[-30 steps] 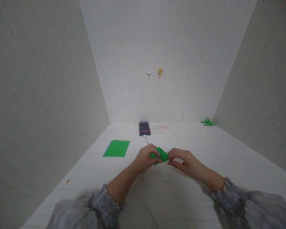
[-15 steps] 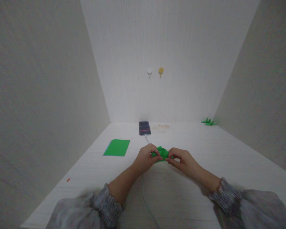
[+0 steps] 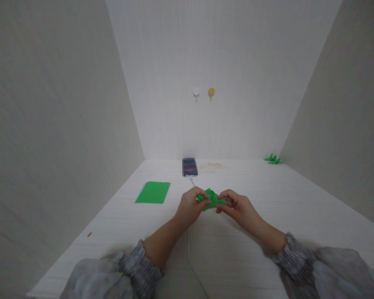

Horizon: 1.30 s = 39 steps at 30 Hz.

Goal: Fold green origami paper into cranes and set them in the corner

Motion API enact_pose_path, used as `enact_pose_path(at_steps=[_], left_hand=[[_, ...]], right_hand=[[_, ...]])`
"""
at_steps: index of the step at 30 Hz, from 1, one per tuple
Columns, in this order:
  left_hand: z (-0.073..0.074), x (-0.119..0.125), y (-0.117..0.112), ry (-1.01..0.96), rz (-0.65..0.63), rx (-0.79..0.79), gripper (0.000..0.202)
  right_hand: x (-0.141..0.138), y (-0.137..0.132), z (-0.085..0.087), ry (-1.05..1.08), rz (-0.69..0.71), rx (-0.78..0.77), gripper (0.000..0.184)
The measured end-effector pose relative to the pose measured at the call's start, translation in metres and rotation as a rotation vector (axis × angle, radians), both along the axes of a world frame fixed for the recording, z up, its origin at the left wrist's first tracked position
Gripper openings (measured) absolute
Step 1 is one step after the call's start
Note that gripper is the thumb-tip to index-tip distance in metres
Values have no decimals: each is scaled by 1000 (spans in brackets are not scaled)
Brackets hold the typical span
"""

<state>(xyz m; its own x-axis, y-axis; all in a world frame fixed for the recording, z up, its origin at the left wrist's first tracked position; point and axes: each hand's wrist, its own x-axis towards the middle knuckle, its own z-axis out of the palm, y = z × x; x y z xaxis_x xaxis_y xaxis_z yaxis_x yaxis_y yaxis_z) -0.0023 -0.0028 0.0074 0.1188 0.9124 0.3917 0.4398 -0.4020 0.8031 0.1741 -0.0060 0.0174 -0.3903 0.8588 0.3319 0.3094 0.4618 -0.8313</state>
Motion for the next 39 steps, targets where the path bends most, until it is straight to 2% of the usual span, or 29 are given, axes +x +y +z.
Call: enact_pose_path(at_steps=[6,14,21,25,31,35,37,39], left_hand=[[-1,0,-1,-27,-14,4,11],[6,3,-6,-43,-8,30,7],[2,7,-6,-258,-106,-129,30],[-1,9,-5,-283,-70,-139,28],[7,14,-9,-306,-8,-156,21],[6,15,-9,-328,-42,-167,21],[4,14,-8,-335,-70,-150,25],[3,12,-7,-336,-98,-118,40]], right_hand=[[6,3,0,-54,41,54,14],[5,2,0,20,-44,-50,18],[4,3,-2,66,-68,-98,23],[3,3,-5,86,-70,-66,22],[1,-1,-2,87,-132,-8,17],[0,-1,-3,117,-153,38,15],[0,1,-5,164,-125,53,21],[1,2,-6,187,-79,52,28]])
